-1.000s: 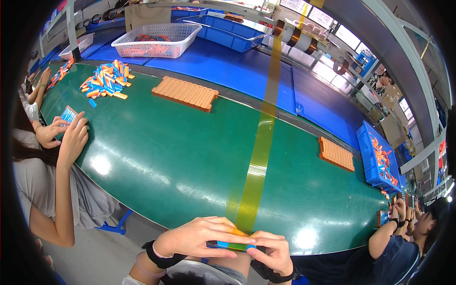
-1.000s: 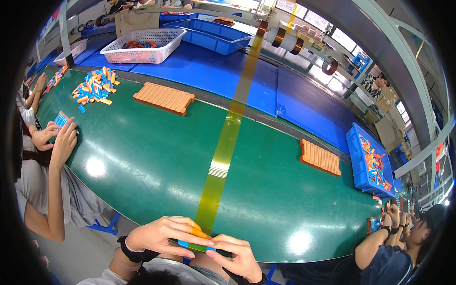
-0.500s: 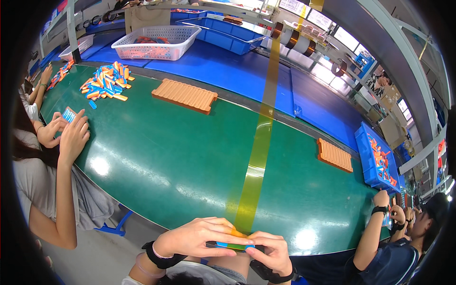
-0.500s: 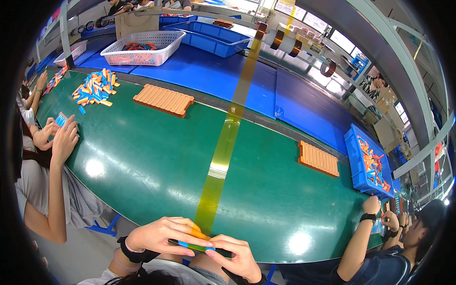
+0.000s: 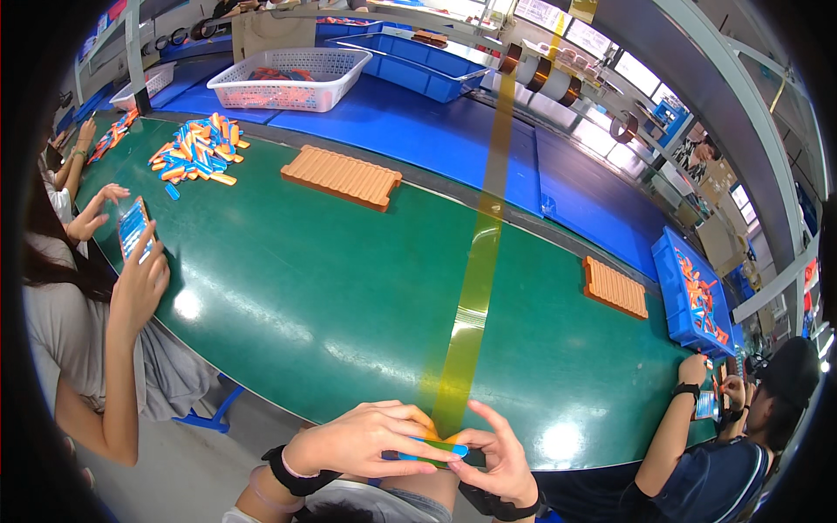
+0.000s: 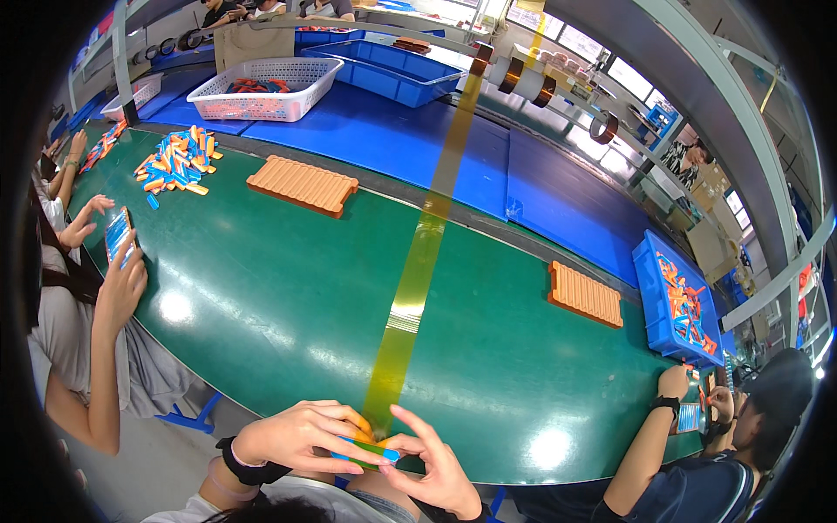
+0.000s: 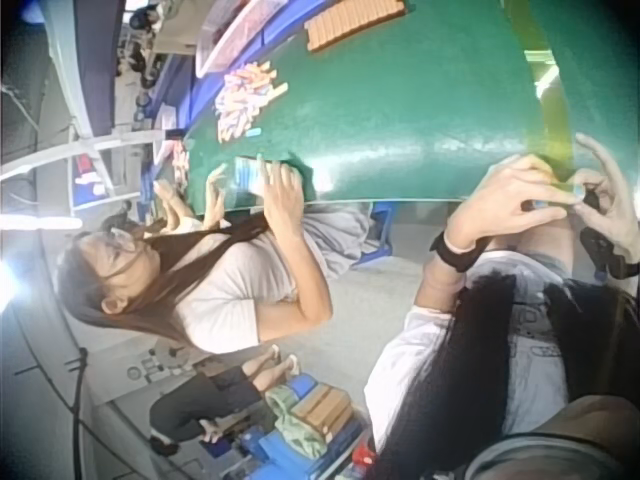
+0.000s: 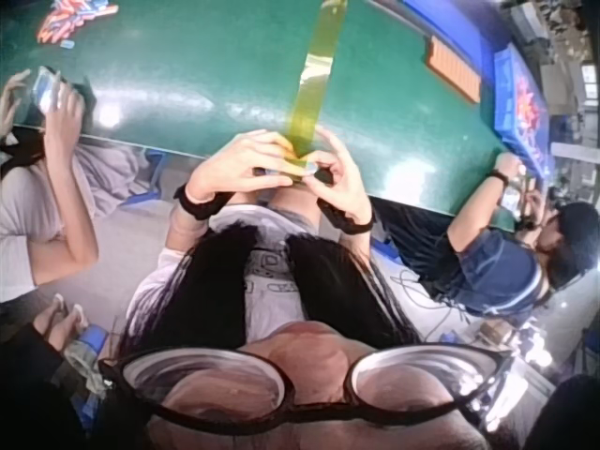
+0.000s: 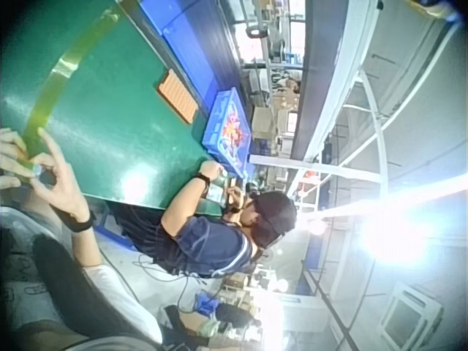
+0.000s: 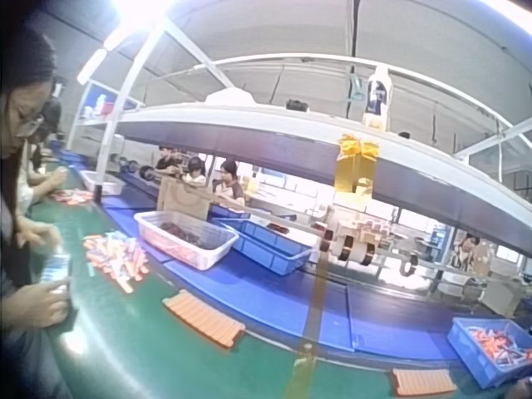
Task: Manually applying adhesive strips and assembling small colorful components on a jig in a manufacturing facility.
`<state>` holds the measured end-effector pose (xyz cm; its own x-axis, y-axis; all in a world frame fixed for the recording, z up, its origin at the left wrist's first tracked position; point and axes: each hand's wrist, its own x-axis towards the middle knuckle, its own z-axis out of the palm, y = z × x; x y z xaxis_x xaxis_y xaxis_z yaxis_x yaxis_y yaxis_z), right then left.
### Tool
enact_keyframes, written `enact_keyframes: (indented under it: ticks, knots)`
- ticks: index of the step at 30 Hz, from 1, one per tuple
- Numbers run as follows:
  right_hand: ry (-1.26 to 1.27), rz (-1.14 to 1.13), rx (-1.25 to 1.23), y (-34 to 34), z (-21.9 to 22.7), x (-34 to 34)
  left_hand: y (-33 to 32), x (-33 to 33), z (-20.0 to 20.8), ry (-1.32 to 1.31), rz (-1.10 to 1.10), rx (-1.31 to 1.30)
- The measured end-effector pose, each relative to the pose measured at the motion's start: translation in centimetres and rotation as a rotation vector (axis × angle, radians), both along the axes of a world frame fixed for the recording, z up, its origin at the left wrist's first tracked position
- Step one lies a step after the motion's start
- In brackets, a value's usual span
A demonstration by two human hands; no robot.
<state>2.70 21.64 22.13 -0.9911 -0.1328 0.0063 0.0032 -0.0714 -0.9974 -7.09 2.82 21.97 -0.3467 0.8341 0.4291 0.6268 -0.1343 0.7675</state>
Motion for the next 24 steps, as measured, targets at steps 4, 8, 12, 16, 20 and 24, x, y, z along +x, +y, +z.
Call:
enact_keyframes:
  ticks: [4, 8, 12, 16, 20, 24]
  knots:
    - [-0.012, 0.060, 0.160, 0.1, 0.8, -0.4, 0.1, 0.0, -0.2, 0.032, 0.003, 0.006]
    - [0.011, 0.061, 0.213, 0.1, 0.4, -0.6, -0.1, -0.1, 0.6, -0.084, -0.003, -0.037]
    - [0.108, 0.074, 0.275, 0.3, 0.5, -0.8, 0.0, -0.1, 1.3, -0.242, 0.043, -0.027]
    - [0.173, 0.197, 0.289, 0.8, 0.5, -0.9, -0.1, -0.1, 1.6, -0.273, 0.055, -0.080]
    - [0.199, 0.191, 0.279, 0.6, 0.3, -0.7, -0.2, -0.3, 0.4, -0.226, 0.037, -0.092]
    - [0.121, -0.061, 0.104, -0.5, 0.4, -0.1, -0.1, 0.0, -0.2, -0.203, 0.033, -0.019]
